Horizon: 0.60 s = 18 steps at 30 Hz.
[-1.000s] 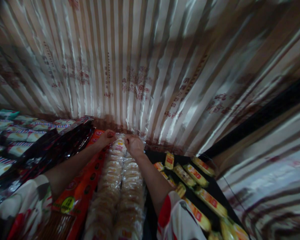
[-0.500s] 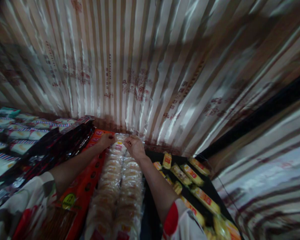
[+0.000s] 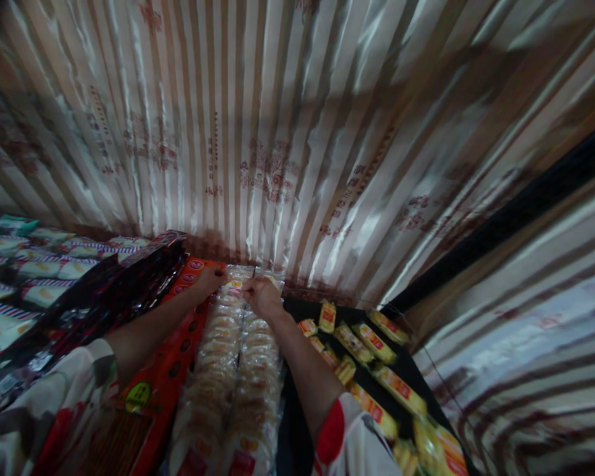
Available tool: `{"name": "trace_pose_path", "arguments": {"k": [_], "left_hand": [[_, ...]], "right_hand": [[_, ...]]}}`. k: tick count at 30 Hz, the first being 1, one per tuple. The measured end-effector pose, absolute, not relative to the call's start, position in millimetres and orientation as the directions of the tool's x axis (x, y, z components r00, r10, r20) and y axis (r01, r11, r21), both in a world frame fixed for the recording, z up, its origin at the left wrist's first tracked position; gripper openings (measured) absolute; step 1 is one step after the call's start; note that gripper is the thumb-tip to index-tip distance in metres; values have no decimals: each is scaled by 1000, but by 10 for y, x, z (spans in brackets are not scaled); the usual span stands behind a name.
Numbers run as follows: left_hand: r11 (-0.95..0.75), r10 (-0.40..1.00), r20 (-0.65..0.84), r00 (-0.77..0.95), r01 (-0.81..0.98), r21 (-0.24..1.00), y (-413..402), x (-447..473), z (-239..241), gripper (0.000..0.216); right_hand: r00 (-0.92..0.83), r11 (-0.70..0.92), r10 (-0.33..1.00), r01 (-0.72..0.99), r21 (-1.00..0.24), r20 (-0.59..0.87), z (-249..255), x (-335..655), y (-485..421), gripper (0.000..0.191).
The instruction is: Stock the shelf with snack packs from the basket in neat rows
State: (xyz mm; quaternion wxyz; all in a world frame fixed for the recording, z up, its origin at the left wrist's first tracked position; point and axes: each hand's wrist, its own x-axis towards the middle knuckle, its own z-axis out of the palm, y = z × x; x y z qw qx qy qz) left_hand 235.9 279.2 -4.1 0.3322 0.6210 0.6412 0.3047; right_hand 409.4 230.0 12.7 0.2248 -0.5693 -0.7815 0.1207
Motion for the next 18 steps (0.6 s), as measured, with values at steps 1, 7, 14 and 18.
{"name": "trace_pose_path", "arguments": {"k": [1,7,14,18], "left_hand": [[44,999,-47,-9,592,805,2794,2359,-44,8],[42,999,-43,-10,563,825,2790,2362,-24,7],[35,999,-36,-7,493,869,2770,2344,-38,10],[42,999,-43,-8,443,895,2763,2334,-57,14]], "right_hand": [[-250,319,946,841,-437,208,138,4091,2296,6],[-248,283,959,866,-412,136,243,4068,2255,5],[-239,288,945,932,-222,224,319,3973,2179,10],[-191,231,952,961,-152,241,342,3917,2160,13]]}}
